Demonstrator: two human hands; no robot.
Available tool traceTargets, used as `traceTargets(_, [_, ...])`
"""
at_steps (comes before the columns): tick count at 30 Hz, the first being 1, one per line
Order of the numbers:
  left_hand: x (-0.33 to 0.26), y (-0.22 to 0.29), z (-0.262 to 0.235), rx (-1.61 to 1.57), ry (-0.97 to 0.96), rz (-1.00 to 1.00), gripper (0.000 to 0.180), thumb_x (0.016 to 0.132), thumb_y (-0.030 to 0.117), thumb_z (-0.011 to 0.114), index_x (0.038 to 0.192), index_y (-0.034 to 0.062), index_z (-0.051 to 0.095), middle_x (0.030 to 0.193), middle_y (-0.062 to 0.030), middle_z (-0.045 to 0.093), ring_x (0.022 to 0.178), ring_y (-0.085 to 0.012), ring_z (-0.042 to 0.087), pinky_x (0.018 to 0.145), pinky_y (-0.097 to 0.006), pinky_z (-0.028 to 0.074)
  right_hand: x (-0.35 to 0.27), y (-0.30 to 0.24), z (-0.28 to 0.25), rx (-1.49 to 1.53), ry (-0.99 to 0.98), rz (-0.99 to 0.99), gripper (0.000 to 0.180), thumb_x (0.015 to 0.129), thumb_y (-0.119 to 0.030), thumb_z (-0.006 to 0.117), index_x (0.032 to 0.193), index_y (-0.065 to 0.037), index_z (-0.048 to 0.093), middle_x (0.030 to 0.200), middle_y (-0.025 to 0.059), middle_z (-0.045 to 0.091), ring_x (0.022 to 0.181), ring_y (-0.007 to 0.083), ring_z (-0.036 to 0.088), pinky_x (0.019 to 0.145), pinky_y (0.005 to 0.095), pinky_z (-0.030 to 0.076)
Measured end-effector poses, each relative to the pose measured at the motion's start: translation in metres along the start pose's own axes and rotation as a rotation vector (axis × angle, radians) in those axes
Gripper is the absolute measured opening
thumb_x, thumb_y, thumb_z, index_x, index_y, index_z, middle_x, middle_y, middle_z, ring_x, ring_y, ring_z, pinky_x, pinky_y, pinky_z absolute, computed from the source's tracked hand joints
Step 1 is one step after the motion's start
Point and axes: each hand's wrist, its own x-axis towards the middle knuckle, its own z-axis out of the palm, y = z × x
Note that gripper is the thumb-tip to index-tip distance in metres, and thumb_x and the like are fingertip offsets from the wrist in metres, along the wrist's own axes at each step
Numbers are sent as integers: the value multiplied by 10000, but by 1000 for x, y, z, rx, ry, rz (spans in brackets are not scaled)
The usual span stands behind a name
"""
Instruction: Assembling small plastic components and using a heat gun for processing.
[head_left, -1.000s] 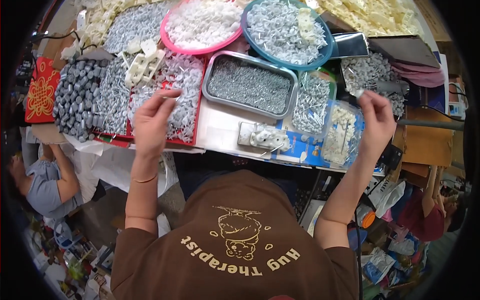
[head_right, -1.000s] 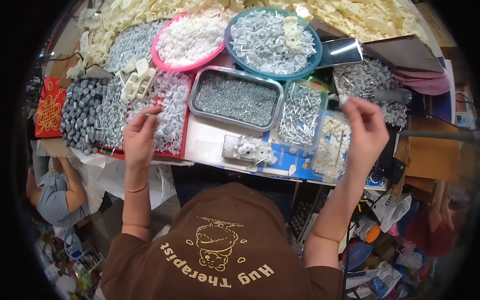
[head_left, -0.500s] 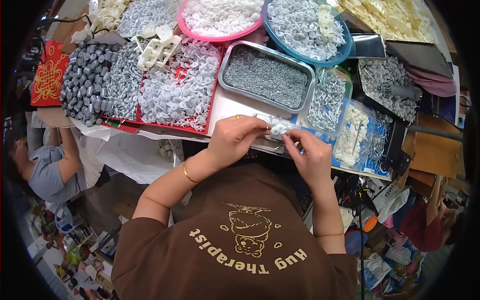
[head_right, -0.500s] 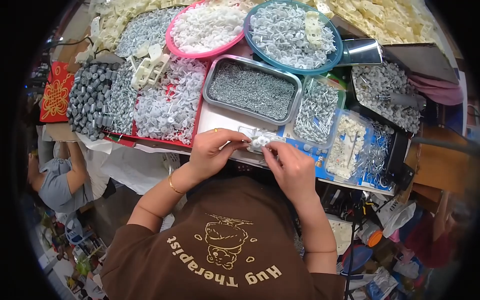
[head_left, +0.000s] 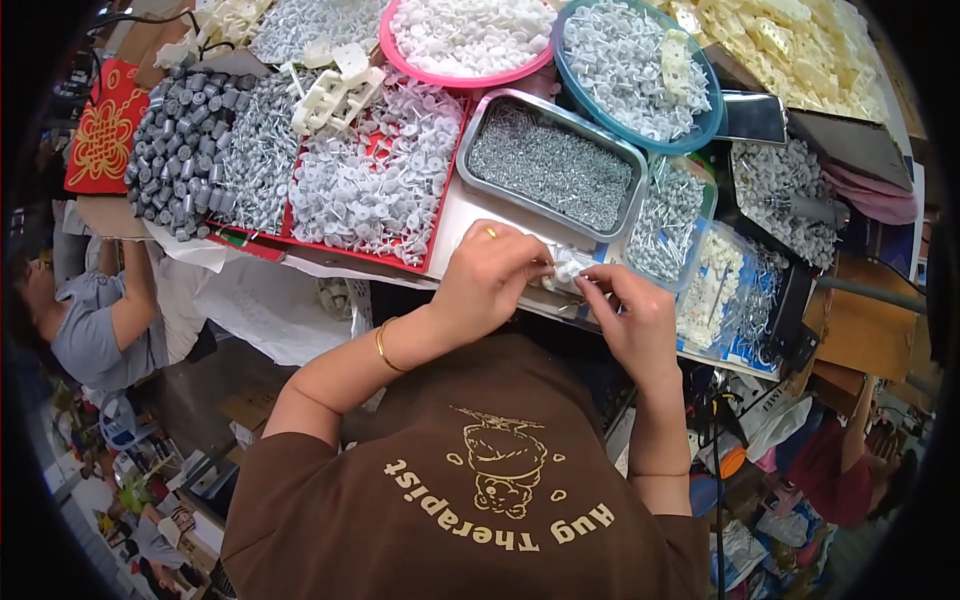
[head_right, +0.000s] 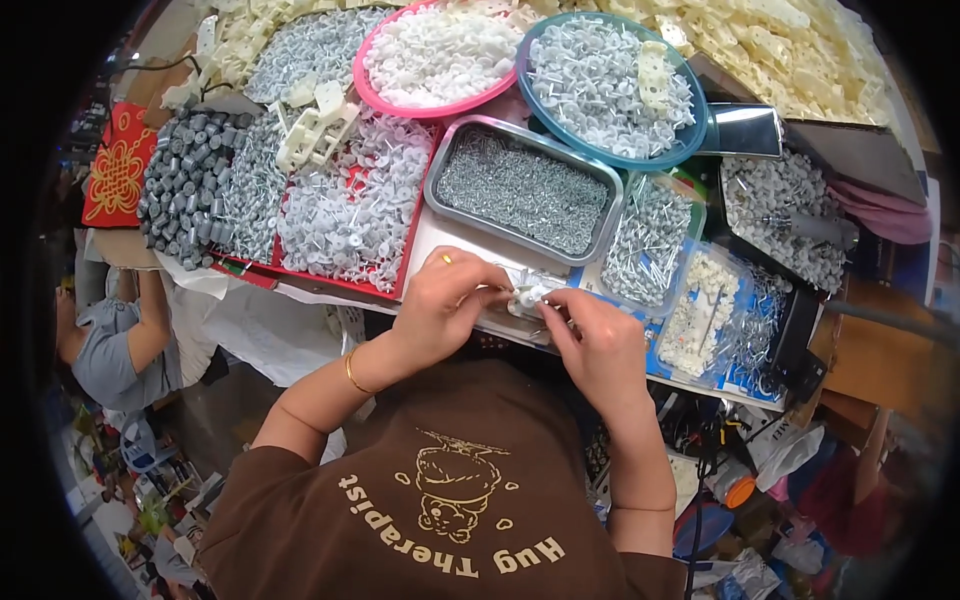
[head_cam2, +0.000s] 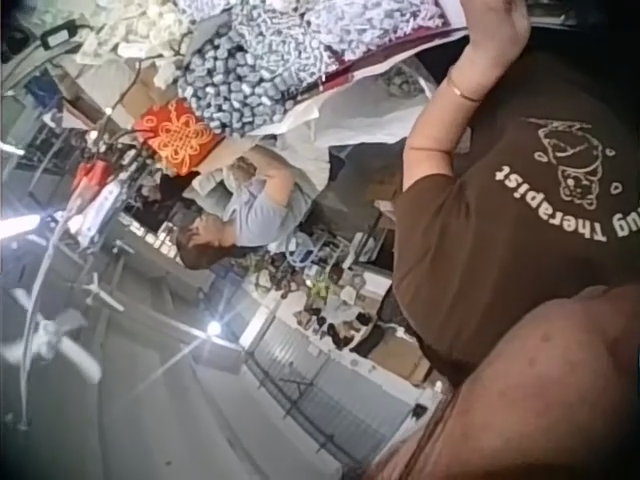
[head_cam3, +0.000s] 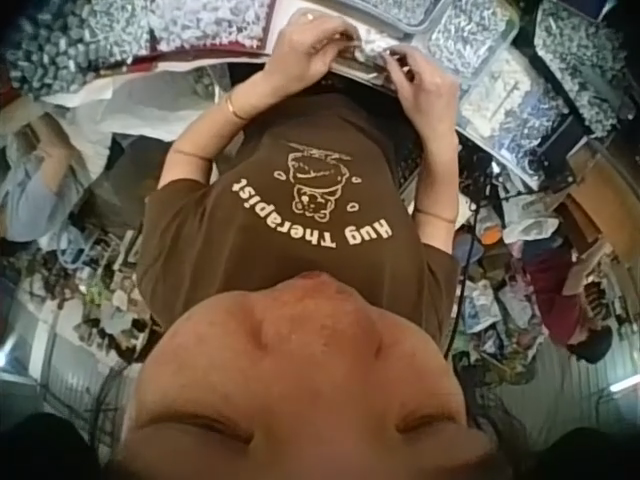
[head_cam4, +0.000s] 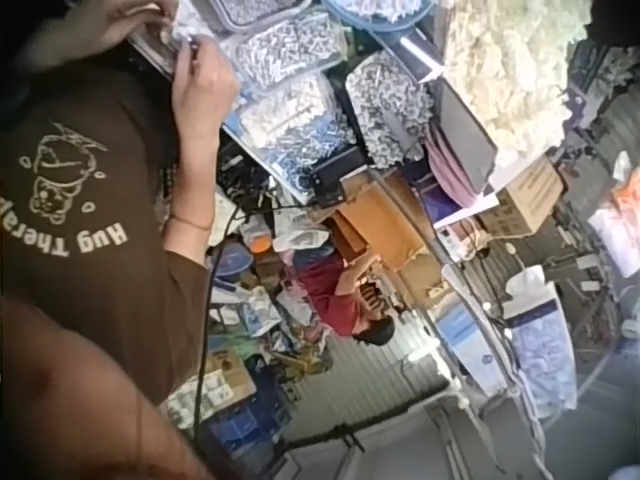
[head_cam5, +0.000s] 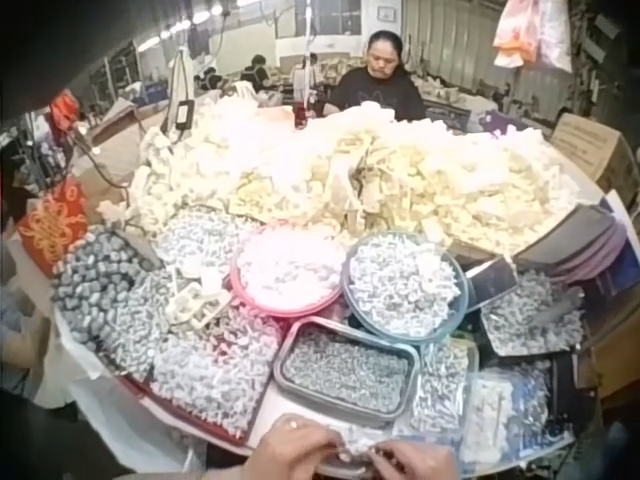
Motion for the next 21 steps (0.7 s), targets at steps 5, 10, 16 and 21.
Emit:
traceTargets(5, [0,1,1,8,14,51,168,793,-49,701,919,59,671,806,-29,669,795,-226,649,845,-367,427,2,0,0,24,-1,27,92,876,-66,756,943,-18,717,787,76,709,576,133,624,524,273,475])
traceTargets(10, [1,5,7,182,19,198,142,768,40,677,890,96,629,883,-24,636,919,-243,613,909,-405,396,1,1,0,9,-1,26,94,877,-65,751,951,-19,717,802,82,712,576,157,629,534,278,481])
traceTargets(16, [-6,10,9,370,-35,333,121,764,132,690,849,117,606,1053,-41,587,1037,-241,562,972,-437,313,16,-4,-10,-21,-142,-16,98,877,-85,744,940,-13,722,767,98,704,615,179,653,577,290,503])
traceTargets(21, [-10,6,11,152,-51,13,275,825,221,780,1013,81,636,994,-61,602,982,-274,567,916,-410,358,90,35,-33,52,425,76,288,860,-187,787,1114,-65,725,855,90,676,762,183,639,694,300,494])
